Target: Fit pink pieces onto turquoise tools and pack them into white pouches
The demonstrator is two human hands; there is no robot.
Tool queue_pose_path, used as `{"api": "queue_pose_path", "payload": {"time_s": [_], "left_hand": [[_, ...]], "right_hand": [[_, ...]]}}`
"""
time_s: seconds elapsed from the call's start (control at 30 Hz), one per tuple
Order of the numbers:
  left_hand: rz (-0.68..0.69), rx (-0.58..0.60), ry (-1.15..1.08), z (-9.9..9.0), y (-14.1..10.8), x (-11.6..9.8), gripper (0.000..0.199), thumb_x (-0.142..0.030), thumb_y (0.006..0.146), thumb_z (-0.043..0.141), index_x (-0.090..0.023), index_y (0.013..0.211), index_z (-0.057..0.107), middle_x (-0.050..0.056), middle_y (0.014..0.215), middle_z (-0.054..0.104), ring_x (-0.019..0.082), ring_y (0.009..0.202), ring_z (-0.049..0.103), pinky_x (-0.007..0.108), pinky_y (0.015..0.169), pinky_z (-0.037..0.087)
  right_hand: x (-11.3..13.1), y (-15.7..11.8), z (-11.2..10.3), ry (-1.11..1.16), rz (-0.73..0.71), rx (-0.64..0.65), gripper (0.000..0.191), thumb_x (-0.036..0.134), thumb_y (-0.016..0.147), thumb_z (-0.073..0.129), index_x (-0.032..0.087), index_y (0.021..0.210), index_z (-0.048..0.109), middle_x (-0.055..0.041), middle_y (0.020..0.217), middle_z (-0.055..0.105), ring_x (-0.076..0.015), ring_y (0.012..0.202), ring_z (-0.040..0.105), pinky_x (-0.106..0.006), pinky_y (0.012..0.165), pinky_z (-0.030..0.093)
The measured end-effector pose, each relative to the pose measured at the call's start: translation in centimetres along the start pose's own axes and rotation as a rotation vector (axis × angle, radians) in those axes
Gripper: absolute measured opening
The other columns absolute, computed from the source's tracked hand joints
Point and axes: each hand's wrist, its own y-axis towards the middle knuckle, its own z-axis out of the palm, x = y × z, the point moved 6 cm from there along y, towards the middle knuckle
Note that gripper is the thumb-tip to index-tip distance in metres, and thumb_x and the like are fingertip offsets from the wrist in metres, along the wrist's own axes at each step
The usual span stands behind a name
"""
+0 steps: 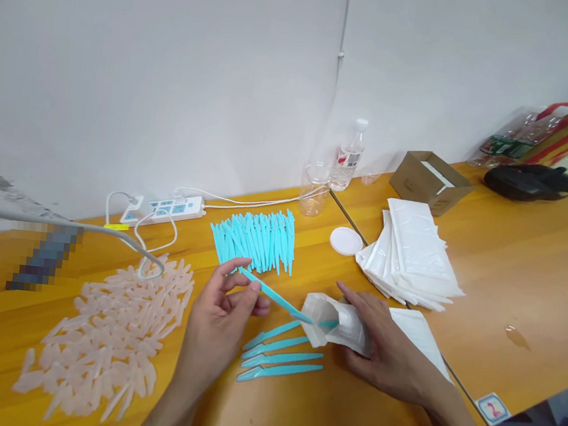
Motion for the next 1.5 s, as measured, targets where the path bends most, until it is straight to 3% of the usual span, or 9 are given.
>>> {"api": "queue_pose_path", "payload": {"time_s": [0.17,0.33,0.57,0.83,1.07,1.2,1.3,1.37,1.5], "left_hand": [[-0.013,0.053,0.107,4.5,-1.8,3.0,0.031,-0.042,0.094,0.060,-0.019,0.114,0.066,0.003,0.084,0.072,0.017,0.078,0.070,0.029,0.072,0.059],[0.275,0.287,0.450,8.7,-3.2,3.3,0.023,-0.033,0.096,0.057,-0.026,0.092,0.079,0.006,0.101,0.072,0.021,0.098,0.063,0.035,0.089,0.051],[0.235,0.373,0.797,5.8,-0.6,4.3,0.022,-0.031,0.095,0.057,-0.026,0.097,0.078,0.004,0.090,0.068,0.019,0.088,0.063,0.030,0.077,0.047],[0.256,0.426,1.167,6.0,0.7,4.8,0.017,-0.022,0.092,0.056,-0.023,0.088,0.073,0.006,0.094,0.071,0.023,0.092,0.065,0.033,0.077,0.046],[0.240,0.445,1.133,5.1,0.8,4.2,0.021,-0.015,0.089,0.053,-0.023,0.097,0.071,0.005,0.094,0.072,0.023,0.088,0.067,0.033,0.076,0.047],[0.249,0.189,0.745,1.1,0.6,0.5,0.016,-0.031,0.095,0.055,-0.022,0.100,0.067,0.003,0.089,0.069,0.018,0.081,0.064,0.028,0.074,0.048],[0.105,0.058,0.416,-1.1,0.3,0.2,0.023,-0.042,0.090,0.065,-0.021,0.100,0.063,0.001,0.083,0.068,0.015,0.076,0.063,0.024,0.069,0.049],[0.010,0.087,0.277,-0.5,0.1,1.4,0.030,-0.044,0.086,0.069,-0.020,0.102,0.061,-0.001,0.079,0.067,0.015,0.074,0.064,0.024,0.068,0.049],[-0.073,0.187,0.204,3.6,-0.7,4.3,0.031,-0.046,0.095,0.056,-0.018,0.108,0.063,0.001,0.080,0.069,0.016,0.075,0.065,0.026,0.070,0.050]], "right_hand": [[0.2,0.2,0.2,0.035,-0.007,-0.020,0.092,0.014,0.079,0.061,0.029,0.158,0.016,-0.0109,0.136,0.052,-0.0300,0.123,0.051,-0.048,0.105,0.043],[0.2,0.4,0.7,0.056,-0.024,-0.001,0.091,0.011,0.078,0.060,0.030,0.158,0.019,-0.0094,0.132,0.053,-0.0279,0.120,0.052,-0.046,0.104,0.044],[0.1,0.4,0.9,-0.041,-0.030,0.031,0.089,0.013,0.077,0.061,0.030,0.156,0.023,-0.0105,0.139,0.051,-0.0308,0.127,0.047,-0.050,0.107,0.040],[-0.3,1.0,1.5,-0.139,-0.037,0.055,0.087,0.017,0.076,0.062,0.026,0.156,0.028,-0.0131,0.141,0.052,-0.0337,0.127,0.048,-0.053,0.106,0.039],[-0.5,1.3,1.1,-0.075,-0.017,0.009,0.087,0.015,0.080,0.059,0.029,0.157,0.020,-0.0102,0.138,0.053,-0.0312,0.126,0.049,-0.051,0.107,0.039],[-0.4,1.1,1.0,-0.030,-0.007,0.006,0.087,0.016,0.082,0.060,0.030,0.157,0.020,-0.0099,0.137,0.053,-0.0304,0.126,0.049,-0.050,0.107,0.039],[-0.5,1.0,1.1,-0.007,0.000,-0.007,0.085,0.017,0.084,0.060,0.030,0.158,0.019,-0.0105,0.140,0.051,-0.0305,0.128,0.047,-0.050,0.107,0.039],[-0.6,0.9,1.2,0.006,0.005,-0.022,0.085,0.018,0.085,0.060,0.030,0.158,0.018,-0.0108,0.140,0.051,-0.0303,0.127,0.047,-0.050,0.107,0.039],[-0.4,1.1,1.6,0.036,-0.020,-0.042,0.084,0.018,0.085,0.061,0.030,0.158,0.019,-0.0106,0.139,0.051,-0.0297,0.126,0.048,-0.050,0.107,0.040]]}}
